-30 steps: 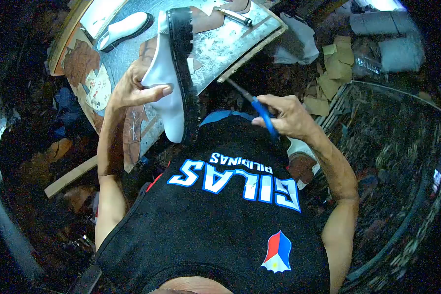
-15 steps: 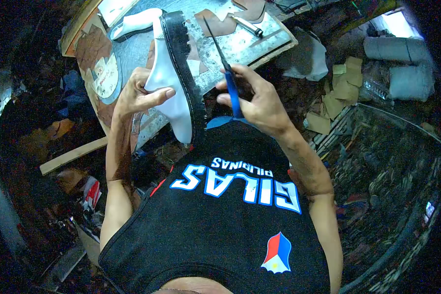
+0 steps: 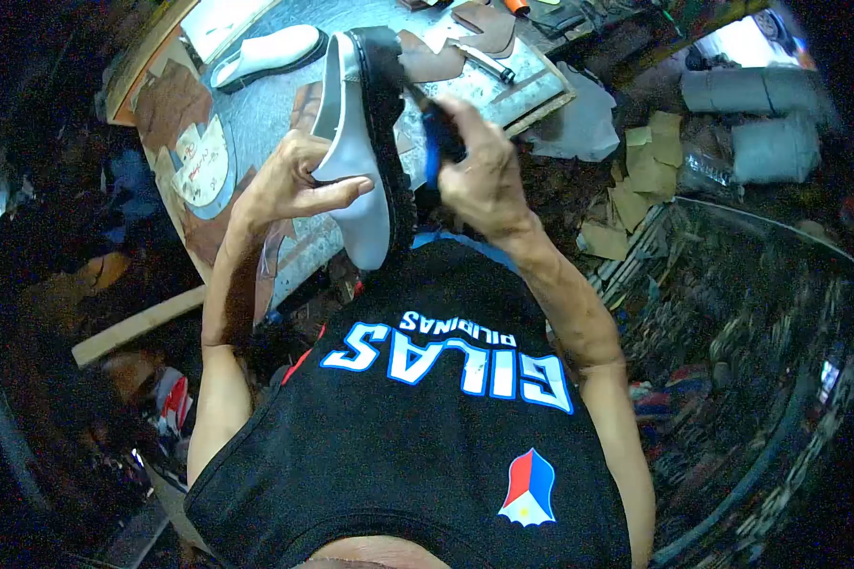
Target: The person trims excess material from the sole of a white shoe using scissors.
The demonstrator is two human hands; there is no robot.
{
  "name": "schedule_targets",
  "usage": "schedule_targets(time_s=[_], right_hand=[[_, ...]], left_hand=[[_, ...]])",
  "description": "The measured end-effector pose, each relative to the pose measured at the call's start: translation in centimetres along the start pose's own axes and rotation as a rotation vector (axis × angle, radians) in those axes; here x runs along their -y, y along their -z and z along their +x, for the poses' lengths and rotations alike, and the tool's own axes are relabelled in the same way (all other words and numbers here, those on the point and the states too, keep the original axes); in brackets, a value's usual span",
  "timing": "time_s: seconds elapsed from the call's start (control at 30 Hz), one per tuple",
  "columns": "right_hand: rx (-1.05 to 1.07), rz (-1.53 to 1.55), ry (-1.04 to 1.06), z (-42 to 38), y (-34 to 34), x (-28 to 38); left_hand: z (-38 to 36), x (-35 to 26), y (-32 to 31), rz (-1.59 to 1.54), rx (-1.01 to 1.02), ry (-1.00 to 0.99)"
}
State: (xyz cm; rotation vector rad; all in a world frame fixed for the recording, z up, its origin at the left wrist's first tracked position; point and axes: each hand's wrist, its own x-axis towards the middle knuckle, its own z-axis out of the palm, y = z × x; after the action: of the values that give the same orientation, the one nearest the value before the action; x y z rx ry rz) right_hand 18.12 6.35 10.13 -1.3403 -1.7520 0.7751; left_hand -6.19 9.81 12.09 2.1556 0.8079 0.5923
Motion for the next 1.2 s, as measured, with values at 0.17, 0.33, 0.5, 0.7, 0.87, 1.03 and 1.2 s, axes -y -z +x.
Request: schedule_targets(time_s=[0.17, 0.33, 0.5, 0.7, 0.87, 1.03, 1.2], right_hand=[[-0.212, 0.142, -0.271, -1.1, 0.9, -1.1], [-0.206, 0.335, -0.357, -5.4, -1.5, -3.0], [-0.151, 0.154, -0.422, -5.7, -4.0, 0.5], [-0.223, -0.078, -0.204, -3.4, -5.5, 3.4], [-0.300, 0.000, -0.268, -2.0, -5.8, 3.7], [-0.229, 0.319, 0.008, 3.6, -3.8, 1.9], [0.080, 0.715, -0.071, 7.5, -4.4, -1.7]], left_hand=[[-1.5, 2.1, 2.0, -0.226, -0.015, 0.023], [-2.7, 4.5, 2.5, -0.413, -0.065, 0.119], [-3.1, 6.0, 2.3, -0.545, -0.067, 0.123], [-2.8, 6.6, 2.6, -0.645, -0.057, 0.050], [-2.8, 8.5, 3.0, -0.750, -0.040, 0.081], [-2.4, 5.4, 4.9, -1.338, -0.067, 0.238], [-0.7, 8.1, 3.4, -1.517, -0.089, 0.136]])
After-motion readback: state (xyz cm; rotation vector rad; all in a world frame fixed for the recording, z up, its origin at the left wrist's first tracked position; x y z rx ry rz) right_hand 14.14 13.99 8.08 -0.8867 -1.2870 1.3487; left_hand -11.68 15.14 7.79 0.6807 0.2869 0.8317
